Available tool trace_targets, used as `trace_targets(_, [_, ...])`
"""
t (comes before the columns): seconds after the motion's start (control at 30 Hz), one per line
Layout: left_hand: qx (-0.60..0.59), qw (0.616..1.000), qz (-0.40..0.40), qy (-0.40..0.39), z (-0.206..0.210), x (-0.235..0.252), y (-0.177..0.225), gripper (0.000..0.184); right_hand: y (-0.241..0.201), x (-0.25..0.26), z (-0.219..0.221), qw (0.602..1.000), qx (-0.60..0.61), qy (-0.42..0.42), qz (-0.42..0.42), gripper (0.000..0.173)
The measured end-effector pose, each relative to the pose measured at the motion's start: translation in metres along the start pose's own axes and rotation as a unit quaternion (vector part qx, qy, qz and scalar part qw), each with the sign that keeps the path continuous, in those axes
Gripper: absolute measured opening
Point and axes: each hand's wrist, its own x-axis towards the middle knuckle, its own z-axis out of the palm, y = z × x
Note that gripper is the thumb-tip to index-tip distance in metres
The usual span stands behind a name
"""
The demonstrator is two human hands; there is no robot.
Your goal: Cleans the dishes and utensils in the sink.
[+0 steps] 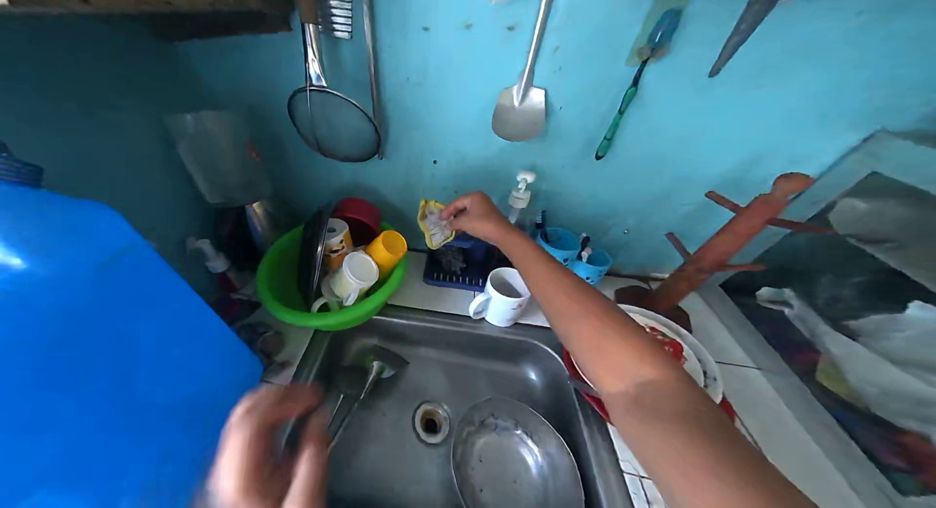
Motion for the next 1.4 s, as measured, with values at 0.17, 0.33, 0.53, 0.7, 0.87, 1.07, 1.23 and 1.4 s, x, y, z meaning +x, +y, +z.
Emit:
trace_targets(0.17, [-0.197,0.925,-0.297,-0.131,0.162,0.117,-0.041,0.072,-0.028,-0.048,-0.021,0.989,0.107,-0.104,-0.004,0.032])
trace_targets(0.33, [-0.378,0.786,-0.455,-0.177,0.242,0.151,-0.058,0.031,-0.007,-0.067,-0.043,0.990,0.084,-0.114,-0.011,0.028])
trace_targets(0.53, [-0.408,0.752,-0.496,-0.145,0.292,0.177,-0.049,0.043,0.021,-0.050,-0.089,0.969,-0.165,0.178,-0.035,0.035])
trace_targets(0.7, [-0.454,0.712,-0.509,-0.167,0.312,0.194,-0.033,0.041,0.056,-0.025,-0.100,0.970,-0.232,0.060,-0.047,0.069])
trace_targets(0.87, [-0.529,0.642,-0.541,-0.123,0.346,0.215,-0.035,0.045,0.054,-0.028,-0.093,0.973,-0.216,0.077,-0.018,0.069])
trace_targets(1.07, [-0.518,0.640,-0.551,-0.136,0.358,0.216,-0.046,0.054,0.058,-0.030,-0.086,0.962,-0.259,0.082,-0.024,0.063])
trace_targets(1.23, [-0.530,0.634,-0.549,-0.121,0.356,0.216,-0.046,0.053,0.062,-0.028,-0.082,0.964,-0.256,0.076,-0.015,0.064])
trace_targets(1.4, [-0.507,0.641,-0.556,-0.151,0.334,0.203,-0.028,0.064,0.040,-0.024,-0.103,0.948,-0.318,-0.013,0.011,0.076])
